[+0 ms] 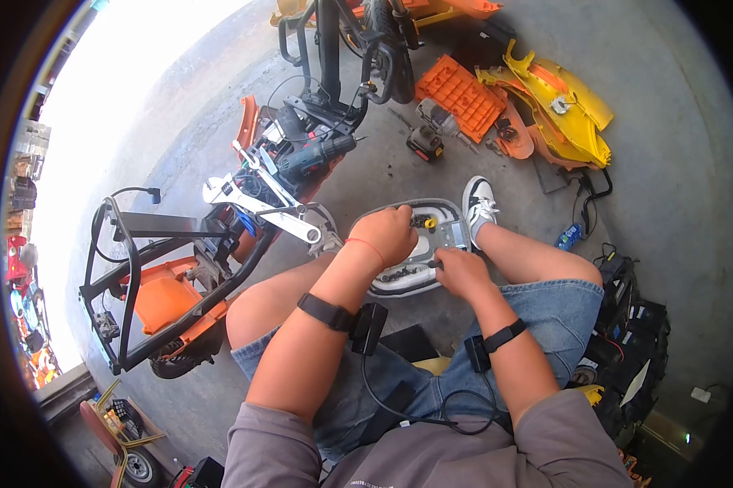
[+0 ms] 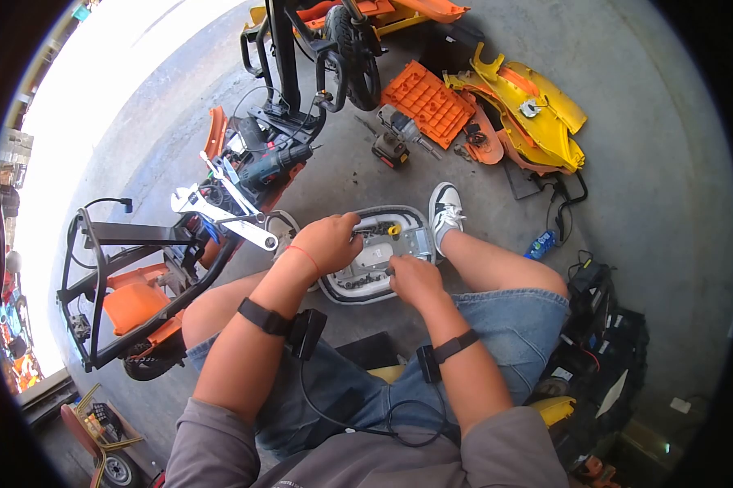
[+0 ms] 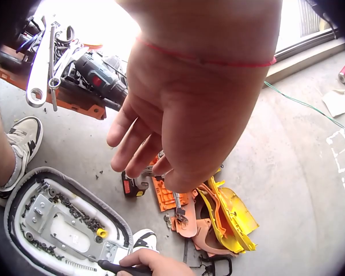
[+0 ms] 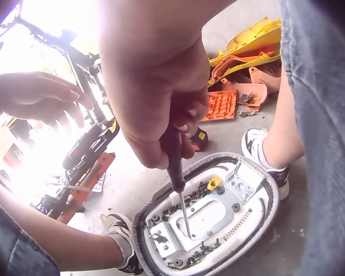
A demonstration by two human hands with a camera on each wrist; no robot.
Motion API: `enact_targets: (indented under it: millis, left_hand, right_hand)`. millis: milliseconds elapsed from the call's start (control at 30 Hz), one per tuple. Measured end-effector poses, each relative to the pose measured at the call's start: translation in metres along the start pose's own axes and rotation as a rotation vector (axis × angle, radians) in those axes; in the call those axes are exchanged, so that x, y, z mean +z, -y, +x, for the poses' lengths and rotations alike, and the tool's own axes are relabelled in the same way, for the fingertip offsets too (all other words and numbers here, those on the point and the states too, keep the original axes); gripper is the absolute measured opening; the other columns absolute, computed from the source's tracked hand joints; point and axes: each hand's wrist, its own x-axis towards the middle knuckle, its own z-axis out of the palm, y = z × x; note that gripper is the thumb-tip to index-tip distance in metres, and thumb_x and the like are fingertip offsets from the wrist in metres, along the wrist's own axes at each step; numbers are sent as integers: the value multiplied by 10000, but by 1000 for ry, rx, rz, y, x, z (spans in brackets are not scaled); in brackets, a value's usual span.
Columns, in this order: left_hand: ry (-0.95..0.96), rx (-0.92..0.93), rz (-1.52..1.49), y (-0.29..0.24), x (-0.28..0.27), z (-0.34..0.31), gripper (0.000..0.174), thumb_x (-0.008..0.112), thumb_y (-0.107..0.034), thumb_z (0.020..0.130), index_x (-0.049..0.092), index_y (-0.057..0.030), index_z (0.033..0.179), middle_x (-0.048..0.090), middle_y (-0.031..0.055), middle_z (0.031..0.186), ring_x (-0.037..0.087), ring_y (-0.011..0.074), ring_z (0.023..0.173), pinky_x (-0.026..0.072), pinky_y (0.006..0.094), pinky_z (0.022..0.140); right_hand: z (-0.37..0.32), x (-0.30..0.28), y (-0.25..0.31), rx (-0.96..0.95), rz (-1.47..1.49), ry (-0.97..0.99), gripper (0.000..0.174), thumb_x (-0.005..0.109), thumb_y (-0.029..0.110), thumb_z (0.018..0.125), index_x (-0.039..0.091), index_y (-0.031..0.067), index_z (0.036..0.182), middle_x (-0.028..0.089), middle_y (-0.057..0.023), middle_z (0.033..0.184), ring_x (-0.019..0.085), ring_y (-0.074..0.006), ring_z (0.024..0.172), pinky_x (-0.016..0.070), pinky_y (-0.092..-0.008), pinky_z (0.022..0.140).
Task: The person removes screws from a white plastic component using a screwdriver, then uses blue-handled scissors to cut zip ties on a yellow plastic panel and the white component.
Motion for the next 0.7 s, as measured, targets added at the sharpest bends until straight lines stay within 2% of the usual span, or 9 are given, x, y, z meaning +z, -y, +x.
enact_targets:
  millis: [100,167,233,300,700]
  left_hand:
    - [3,-1,-3,0,0,0,345,560,-267,922,608,3,1130,687,233,1031,656,399,990,513,473,894]
    - [10,-2,-4,0,-1,0,345,562,-266,921,607,4,1130,687,233,1030,656,399,990,513,473,895]
    - [-13,29,8,0,-1,-1,305,532,-263,928,600,10,1047,691,232,1013,669,389,980,526,476,878]
    - [-12,29,6,0,0,-1,303,532,-262,927,602,9,1044,691,233,1012,669,389,980,526,475,878]
    - [-21,37,7,0,0,-1,302,533,-256,924,600,19,1030,692,238,1002,671,397,964,527,479,866]
  right_hand:
    - [0,-3,-2,25,16,-46,187,629,169,843,657,81,1005,677,-154,1017,667,-360,965,526,-477,828]
    - [2,-6,-3,116,-25,-100,183,627,166,843,659,81,1002,678,-166,1014,671,-373,945,527,-488,815]
    - [3,-7,-6,114,-20,-117,183,629,168,844,659,81,1002,677,-170,1014,671,-379,939,528,-491,810]
    - [2,-8,-7,112,-15,-132,183,630,171,845,658,81,1003,677,-173,1015,672,-384,933,529,-493,805]
    - [0,3,16,51,-59,32,218,617,171,853,642,20,1009,677,-207,1027,674,-383,972,530,-487,849]
